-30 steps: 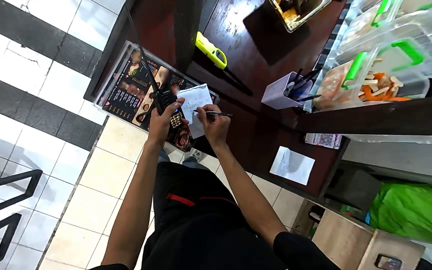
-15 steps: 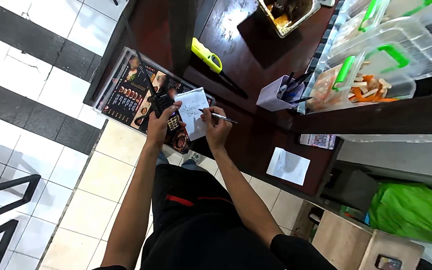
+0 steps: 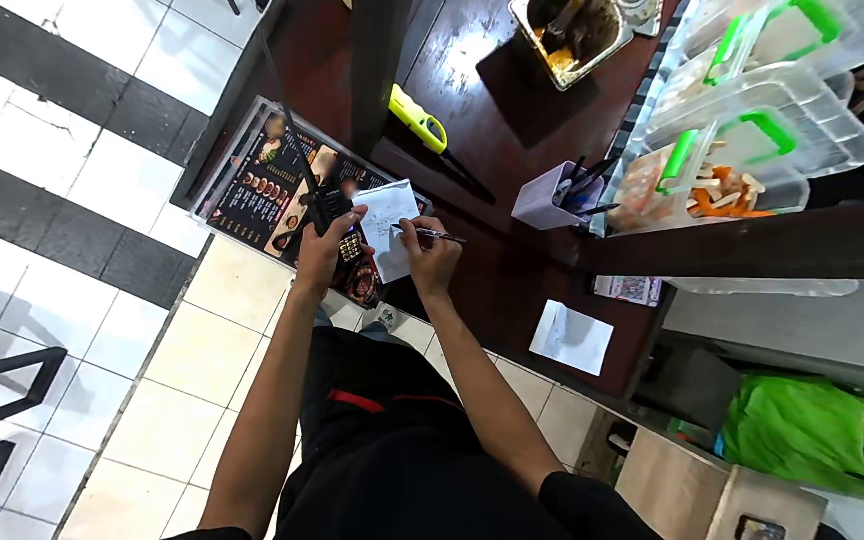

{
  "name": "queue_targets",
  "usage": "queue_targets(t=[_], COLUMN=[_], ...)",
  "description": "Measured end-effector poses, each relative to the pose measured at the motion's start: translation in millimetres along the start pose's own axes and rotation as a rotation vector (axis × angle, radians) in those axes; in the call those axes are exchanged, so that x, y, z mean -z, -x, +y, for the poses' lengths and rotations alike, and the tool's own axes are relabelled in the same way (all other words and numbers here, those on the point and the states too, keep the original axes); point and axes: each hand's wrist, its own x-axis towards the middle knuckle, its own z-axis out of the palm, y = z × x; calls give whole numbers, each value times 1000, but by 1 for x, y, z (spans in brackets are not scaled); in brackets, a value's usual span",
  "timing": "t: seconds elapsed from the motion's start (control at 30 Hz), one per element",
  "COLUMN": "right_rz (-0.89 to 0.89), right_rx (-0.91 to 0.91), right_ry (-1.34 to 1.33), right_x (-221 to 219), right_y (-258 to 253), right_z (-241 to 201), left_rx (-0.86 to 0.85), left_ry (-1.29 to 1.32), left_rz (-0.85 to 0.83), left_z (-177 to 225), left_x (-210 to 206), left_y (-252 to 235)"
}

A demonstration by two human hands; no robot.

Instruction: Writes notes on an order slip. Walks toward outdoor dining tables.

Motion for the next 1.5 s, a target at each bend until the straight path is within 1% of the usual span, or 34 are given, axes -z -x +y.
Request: queue_targets(t=[0.23,0.37,0.97,1.23,1.5], right_rz=[-5,28,60,76,61], right_rx=[-9,-8,-8,-30,-68], right_ry=[4,-11,24,-10,17], right_x=[1,-1,1,2,3], right_y=[0,1,3,3,2], right_z=[1,1,-1,1,1], left_rx=[-1,14,-2,6,-4], left_ry=[-13,-2,-65,-58,-47], left_rz=[11,-1,-4,-4,-15], left_z=[0,0,-2,-2,-4], left_x=[-1,0,0,1,2], left_y=[1,-1,-2,-3,-3])
